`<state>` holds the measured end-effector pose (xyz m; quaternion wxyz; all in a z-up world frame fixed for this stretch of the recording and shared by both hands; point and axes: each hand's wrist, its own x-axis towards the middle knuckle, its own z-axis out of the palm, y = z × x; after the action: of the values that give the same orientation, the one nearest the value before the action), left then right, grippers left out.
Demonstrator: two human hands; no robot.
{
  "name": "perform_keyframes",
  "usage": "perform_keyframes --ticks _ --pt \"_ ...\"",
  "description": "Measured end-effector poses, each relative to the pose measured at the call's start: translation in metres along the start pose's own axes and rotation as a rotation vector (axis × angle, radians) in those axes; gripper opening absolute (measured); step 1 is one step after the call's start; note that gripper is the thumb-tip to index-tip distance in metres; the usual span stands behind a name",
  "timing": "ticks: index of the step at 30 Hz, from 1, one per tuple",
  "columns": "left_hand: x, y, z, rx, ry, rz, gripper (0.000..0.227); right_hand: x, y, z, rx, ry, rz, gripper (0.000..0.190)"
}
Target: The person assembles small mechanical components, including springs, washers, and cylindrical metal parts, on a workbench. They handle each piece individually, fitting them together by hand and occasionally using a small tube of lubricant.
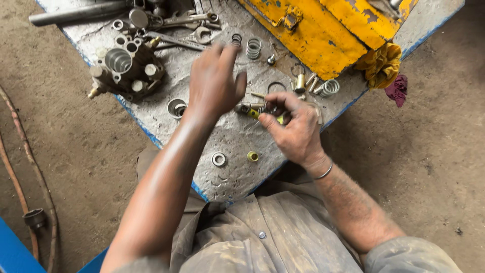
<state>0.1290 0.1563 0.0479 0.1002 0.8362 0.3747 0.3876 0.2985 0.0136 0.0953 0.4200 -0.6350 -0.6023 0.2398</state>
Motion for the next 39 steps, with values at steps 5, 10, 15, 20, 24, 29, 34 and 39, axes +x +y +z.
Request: perform_keyframes --ticks 5,10,15,20,24,29,34,39 --pt "0.069 -0.041 0.044 0.382 -0.183 -0.056 0.042 -0.010 0.006 0.002 -0.082 0.002 -0.060 0.031" --pt "0.061 -0.043 0.028 0.308 -0.308 -0.104 0.026 0.002 0.020 0.000 -0.137 -0.044 -0.003 0.032" --pt "-0.016 -0.004 -0.014 0.298 -0.151 -0.039 0.029 0.047 0.043 0.017 -0.221 -0.019 -0.319 0.031" --pt "-0.050 0.030 -0.019 0.378 -0.224 -0.210 0.017 0.090 0.059 0.056 -0.340 -0.195 -0.396 0.027" --pt "-0.042 0.029 -0.013 0.479 -0.300 -0.201 0.011 0.093 0.066 0.066 -0.324 -0.304 -0.279 0.025" --pt "-0.030 0.018 -0.013 0.475 -0.363 -0.229 0.015 0.100 0.071 0.070 -0.311 -0.376 -0.231 0.029" --pt "-0.029 0.013 -0.012 0.437 -0.340 -0.253 0.014 0.108 0.074 0.075 -0.380 -0.404 -0.255 0.027" --pt "-0.025 0.010 -0.009 0.464 -0.319 -0.218 0.016 0.111 0.073 0.074 -0.414 -0.330 -0.289 0.023"
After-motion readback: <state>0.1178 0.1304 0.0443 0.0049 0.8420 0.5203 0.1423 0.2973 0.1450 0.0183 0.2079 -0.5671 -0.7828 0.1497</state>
